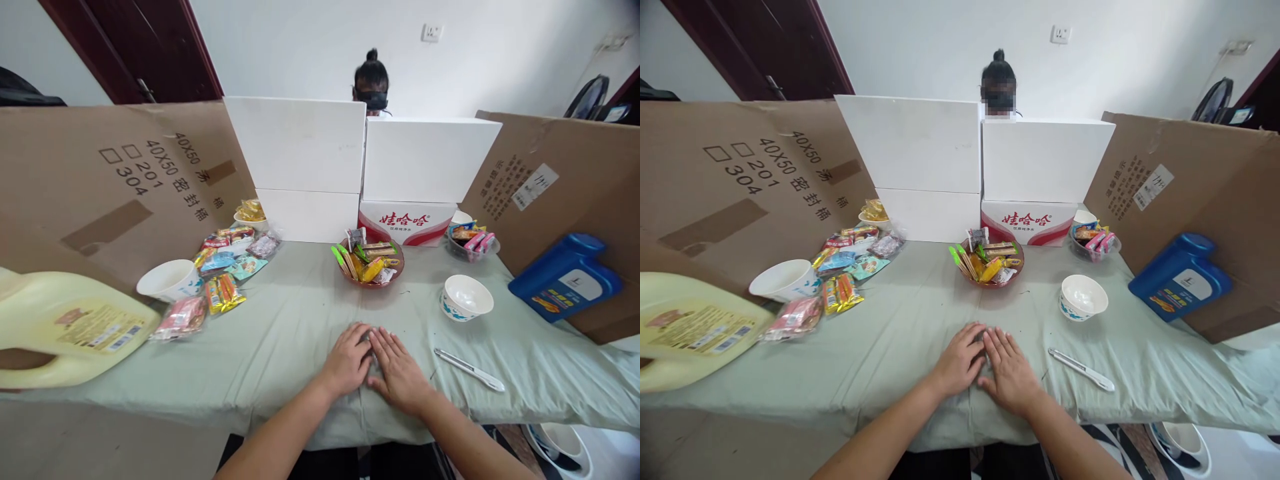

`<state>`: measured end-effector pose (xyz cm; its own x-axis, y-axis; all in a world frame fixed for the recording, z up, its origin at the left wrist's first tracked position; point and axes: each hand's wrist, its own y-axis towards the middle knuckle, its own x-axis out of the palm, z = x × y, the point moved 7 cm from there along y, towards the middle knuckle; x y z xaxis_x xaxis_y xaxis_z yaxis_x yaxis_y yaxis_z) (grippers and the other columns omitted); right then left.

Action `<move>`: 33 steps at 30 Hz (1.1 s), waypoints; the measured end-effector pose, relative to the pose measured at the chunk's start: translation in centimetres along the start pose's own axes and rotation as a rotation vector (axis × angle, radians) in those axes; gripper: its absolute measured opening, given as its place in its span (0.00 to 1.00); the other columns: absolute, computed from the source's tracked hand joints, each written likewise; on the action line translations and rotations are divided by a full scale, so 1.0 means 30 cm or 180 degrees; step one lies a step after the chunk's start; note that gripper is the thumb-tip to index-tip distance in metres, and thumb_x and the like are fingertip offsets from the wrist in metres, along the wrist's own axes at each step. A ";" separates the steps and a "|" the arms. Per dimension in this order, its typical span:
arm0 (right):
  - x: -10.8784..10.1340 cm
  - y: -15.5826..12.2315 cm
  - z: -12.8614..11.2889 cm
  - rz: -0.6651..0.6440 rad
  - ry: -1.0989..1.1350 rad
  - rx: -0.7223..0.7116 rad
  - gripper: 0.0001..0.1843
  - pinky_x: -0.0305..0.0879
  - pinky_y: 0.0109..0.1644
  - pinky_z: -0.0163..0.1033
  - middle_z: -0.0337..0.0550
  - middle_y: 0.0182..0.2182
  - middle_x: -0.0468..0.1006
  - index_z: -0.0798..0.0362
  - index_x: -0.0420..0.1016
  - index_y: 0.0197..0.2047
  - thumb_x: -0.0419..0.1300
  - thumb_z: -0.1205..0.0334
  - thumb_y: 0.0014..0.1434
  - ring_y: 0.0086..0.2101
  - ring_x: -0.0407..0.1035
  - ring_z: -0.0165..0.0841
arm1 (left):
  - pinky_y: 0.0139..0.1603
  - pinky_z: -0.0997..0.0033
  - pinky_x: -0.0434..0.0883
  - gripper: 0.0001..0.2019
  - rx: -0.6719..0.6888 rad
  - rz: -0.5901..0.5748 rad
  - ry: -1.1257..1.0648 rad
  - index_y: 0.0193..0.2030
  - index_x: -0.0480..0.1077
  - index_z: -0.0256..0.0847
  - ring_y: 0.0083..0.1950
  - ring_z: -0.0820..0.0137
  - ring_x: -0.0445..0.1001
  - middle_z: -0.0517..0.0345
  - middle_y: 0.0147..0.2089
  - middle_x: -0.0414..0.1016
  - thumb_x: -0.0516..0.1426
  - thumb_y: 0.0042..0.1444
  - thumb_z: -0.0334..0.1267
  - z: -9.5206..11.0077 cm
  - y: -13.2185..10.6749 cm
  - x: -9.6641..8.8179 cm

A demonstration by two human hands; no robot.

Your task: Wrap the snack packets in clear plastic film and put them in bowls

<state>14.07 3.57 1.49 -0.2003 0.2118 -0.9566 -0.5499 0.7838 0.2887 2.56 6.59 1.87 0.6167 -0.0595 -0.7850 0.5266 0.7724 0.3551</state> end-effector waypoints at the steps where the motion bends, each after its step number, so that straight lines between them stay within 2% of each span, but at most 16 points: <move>1: 0.023 0.000 -0.013 -0.0185 0.0053 -0.0018 0.40 0.47 0.66 0.52 0.56 0.66 0.55 0.61 0.50 0.69 0.49 0.42 0.63 0.66 0.45 0.45 | 0.62 0.49 0.64 0.15 -0.0093 0.0244 -0.0051 0.48 0.71 0.42 0.63 0.58 0.63 0.49 0.59 0.68 0.53 0.55 0.26 -0.018 -0.002 -0.013; 4: 0.064 0.003 -0.013 -0.0670 0.0179 0.0240 0.46 0.42 0.67 0.54 0.56 0.68 0.47 0.60 0.46 0.70 0.47 0.35 0.61 0.67 0.41 0.47 | 0.55 0.54 0.70 0.15 -0.0489 0.0979 -0.0193 0.44 0.70 0.40 0.53 0.62 0.70 0.49 0.49 0.73 0.49 0.54 0.23 -0.074 -0.016 -0.059; 6: 0.070 0.008 -0.007 -0.0919 0.0270 0.0361 0.45 0.40 0.67 0.54 0.55 0.69 0.43 0.58 0.45 0.71 0.46 0.35 0.61 0.67 0.39 0.47 | 0.52 0.56 0.71 0.13 -0.0547 0.1137 -0.0249 0.42 0.70 0.40 0.49 0.62 0.71 0.50 0.45 0.73 0.49 0.55 0.25 -0.082 -0.018 -0.073; 9: 0.059 0.012 -0.006 -0.1113 0.0346 0.0416 0.44 0.39 0.67 0.57 0.54 0.69 0.41 0.55 0.44 0.71 0.47 0.36 0.62 0.67 0.37 0.48 | 0.51 0.56 0.71 0.10 -0.0392 0.1030 -0.0230 0.40 0.70 0.41 0.48 0.62 0.70 0.52 0.43 0.73 0.51 0.55 0.26 -0.058 -0.010 -0.075; 14: 0.044 0.010 -0.030 -0.0902 0.0314 0.0359 0.46 0.34 0.67 0.61 0.55 0.69 0.40 0.54 0.43 0.71 0.48 0.35 0.60 0.67 0.32 0.52 | 0.50 0.57 0.70 0.10 -0.0412 0.0970 -0.0278 0.40 0.69 0.40 0.47 0.63 0.70 0.52 0.43 0.72 0.51 0.55 0.27 -0.047 -0.011 -0.078; 18: 0.055 0.010 -0.044 -0.1006 0.0480 0.0320 0.48 0.36 0.67 0.61 0.58 0.69 0.40 0.56 0.43 0.71 0.47 0.32 0.59 0.67 0.32 0.53 | 0.51 0.57 0.70 0.09 -0.0375 0.0901 -0.0289 0.39 0.70 0.41 0.47 0.63 0.70 0.53 0.42 0.73 0.51 0.56 0.28 -0.048 -0.008 -0.074; 21: 0.045 0.021 -0.034 -0.1036 0.0589 0.0330 0.46 0.39 0.67 0.60 0.57 0.69 0.42 0.55 0.44 0.71 0.50 0.35 0.60 0.67 0.34 0.52 | 0.51 0.55 0.70 0.09 -0.0355 0.0869 -0.0282 0.39 0.70 0.41 0.48 0.62 0.70 0.52 0.43 0.73 0.51 0.57 0.28 -0.051 -0.008 -0.073; 23: 0.028 0.022 -0.012 -0.0852 0.0585 0.0559 0.41 0.43 0.66 0.59 0.54 0.69 0.46 0.53 0.46 0.70 0.52 0.41 0.62 0.67 0.39 0.50 | 0.51 0.55 0.71 0.09 -0.0347 0.0869 -0.0342 0.40 0.70 0.41 0.48 0.62 0.71 0.52 0.43 0.73 0.50 0.57 0.29 -0.055 -0.011 -0.074; 26: 0.006 -0.007 0.003 -0.0402 0.0500 0.0943 0.29 0.52 0.64 0.56 0.51 0.66 0.57 0.50 0.58 0.66 0.54 0.54 0.64 0.64 0.50 0.47 | 0.51 0.57 0.71 0.09 -0.0324 0.0886 -0.0437 0.41 0.70 0.41 0.48 0.62 0.72 0.51 0.44 0.73 0.50 0.59 0.31 -0.064 -0.017 -0.075; 28: -0.006 -0.037 -0.015 -0.0137 0.0517 0.0822 0.22 0.59 0.60 0.52 0.50 0.61 0.66 0.50 0.67 0.60 0.54 0.60 0.64 0.60 0.59 0.44 | 0.51 0.57 0.72 0.09 -0.0301 0.0902 -0.0454 0.41 0.70 0.42 0.48 0.62 0.72 0.52 0.43 0.74 0.50 0.59 0.32 -0.071 -0.019 -0.076; 30: -0.034 -0.066 -0.021 0.0089 0.0651 0.0496 0.17 0.65 0.55 0.46 0.46 0.53 0.74 0.47 0.71 0.56 0.52 0.64 0.64 0.52 0.67 0.38 | 0.50 0.57 0.72 0.09 -0.0279 0.0893 -0.0450 0.41 0.71 0.42 0.47 0.62 0.73 0.52 0.43 0.74 0.50 0.60 0.33 -0.079 -0.019 -0.074; 32: -0.100 -0.089 0.040 0.0365 0.0759 0.0323 0.16 0.68 0.50 0.40 0.43 0.46 0.78 0.47 0.73 0.52 0.50 0.66 0.66 0.45 0.71 0.33 | 0.49 0.57 0.72 0.09 -0.0277 0.0843 -0.0450 0.41 0.71 0.43 0.47 0.62 0.73 0.52 0.43 0.74 0.50 0.60 0.34 -0.086 -0.016 -0.069; 33: -0.146 -0.098 0.104 0.0511 0.0700 0.0404 0.16 0.69 0.49 0.38 0.43 0.44 0.79 0.47 0.73 0.51 0.48 0.65 0.66 0.44 0.71 0.32 | 0.49 0.57 0.73 0.09 -0.0280 0.0812 -0.0452 0.41 0.71 0.43 0.47 0.61 0.73 0.52 0.43 0.74 0.50 0.61 0.35 -0.089 -0.014 -0.067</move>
<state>19.10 2.17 4.69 -0.4550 0.2183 -0.8633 -0.3939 0.8202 0.4149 -0.46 8.06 1.93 0.8015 0.0603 -0.5950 0.2953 0.8252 0.4815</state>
